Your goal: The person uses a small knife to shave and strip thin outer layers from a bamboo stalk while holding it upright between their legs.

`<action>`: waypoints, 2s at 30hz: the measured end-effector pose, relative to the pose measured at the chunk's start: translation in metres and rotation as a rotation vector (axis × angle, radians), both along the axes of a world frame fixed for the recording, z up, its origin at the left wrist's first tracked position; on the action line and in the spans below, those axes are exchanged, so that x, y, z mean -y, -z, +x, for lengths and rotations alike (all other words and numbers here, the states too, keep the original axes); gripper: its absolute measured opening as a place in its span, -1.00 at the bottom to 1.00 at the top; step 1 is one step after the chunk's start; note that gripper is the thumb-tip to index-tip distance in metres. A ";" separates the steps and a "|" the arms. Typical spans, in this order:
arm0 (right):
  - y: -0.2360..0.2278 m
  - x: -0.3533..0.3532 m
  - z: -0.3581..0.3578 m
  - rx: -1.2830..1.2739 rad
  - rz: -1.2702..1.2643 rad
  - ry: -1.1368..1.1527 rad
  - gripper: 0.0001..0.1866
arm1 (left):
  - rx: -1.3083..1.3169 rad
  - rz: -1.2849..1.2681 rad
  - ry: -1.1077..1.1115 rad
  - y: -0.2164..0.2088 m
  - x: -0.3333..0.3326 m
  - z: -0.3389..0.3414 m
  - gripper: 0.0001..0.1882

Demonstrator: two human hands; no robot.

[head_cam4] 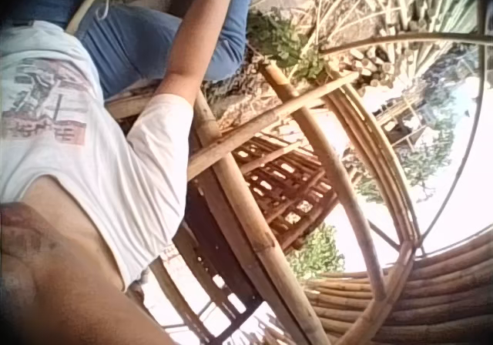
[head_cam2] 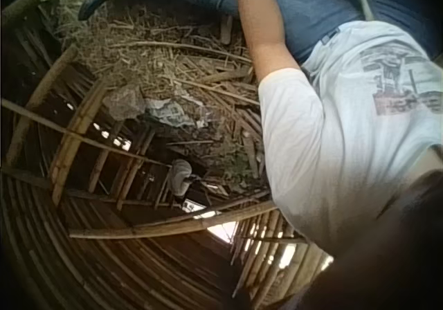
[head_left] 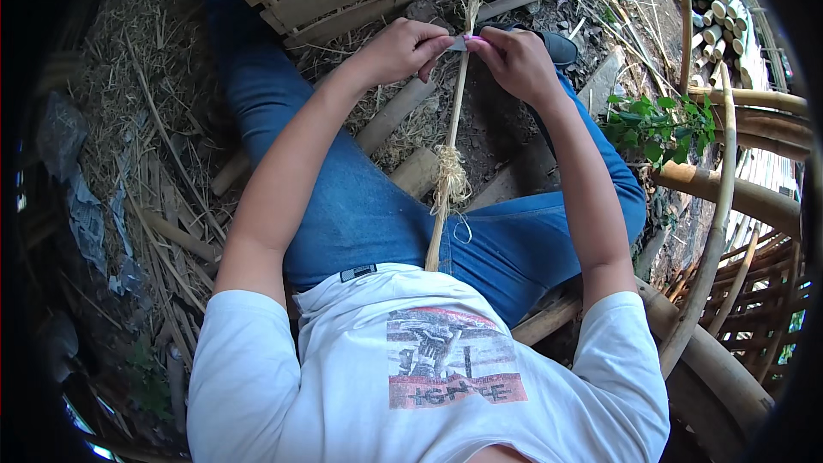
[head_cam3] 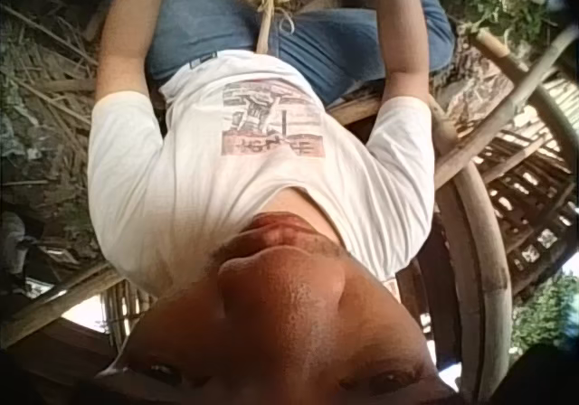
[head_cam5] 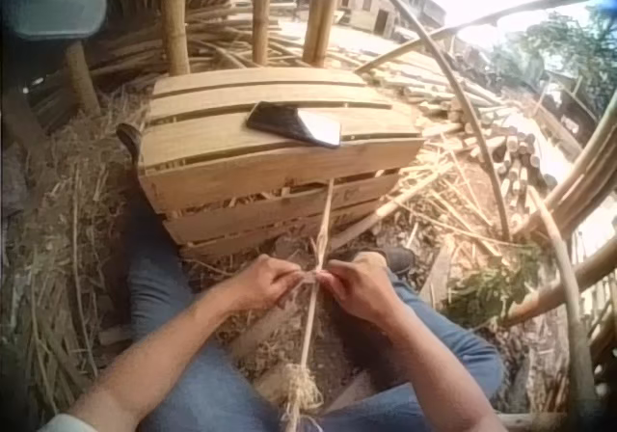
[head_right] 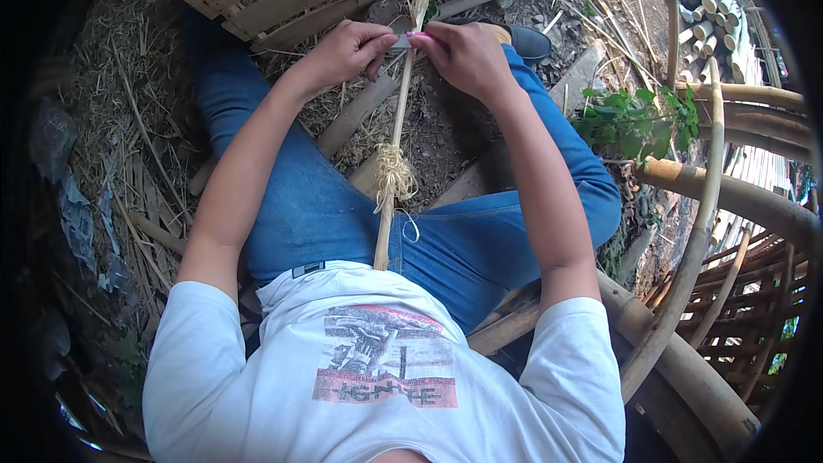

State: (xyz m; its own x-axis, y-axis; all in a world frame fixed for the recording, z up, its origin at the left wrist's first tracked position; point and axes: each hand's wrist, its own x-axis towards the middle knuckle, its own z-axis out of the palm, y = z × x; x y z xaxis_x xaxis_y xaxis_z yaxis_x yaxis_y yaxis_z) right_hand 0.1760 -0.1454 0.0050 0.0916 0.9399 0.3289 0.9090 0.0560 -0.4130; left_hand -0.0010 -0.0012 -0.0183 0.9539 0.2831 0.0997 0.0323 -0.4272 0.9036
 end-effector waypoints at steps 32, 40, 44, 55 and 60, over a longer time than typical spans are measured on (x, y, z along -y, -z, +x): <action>0.002 0.020 -0.019 -0.145 -0.083 0.044 -0.71 | -0.069 -0.016 0.117 -0.003 0.005 -0.012 -0.64; 0.007 -0.002 0.007 -0.090 -0.073 0.070 -0.76 | -0.015 0.027 0.031 0.002 -0.013 0.015 -0.62; 0.011 0.029 -0.019 -0.156 -0.053 0.075 -0.79 | -0.047 0.118 0.056 -0.001 0.009 -0.006 -0.68; 0.001 0.006 0.005 -0.005 -0.074 0.064 -0.68 | 0.020 -0.038 0.000 0.003 0.003 0.007 -0.63; -0.001 0.003 -0.002 0.000 -0.089 0.038 -0.72 | 0.000 -0.027 -0.034 0.009 0.000 0.002 -0.62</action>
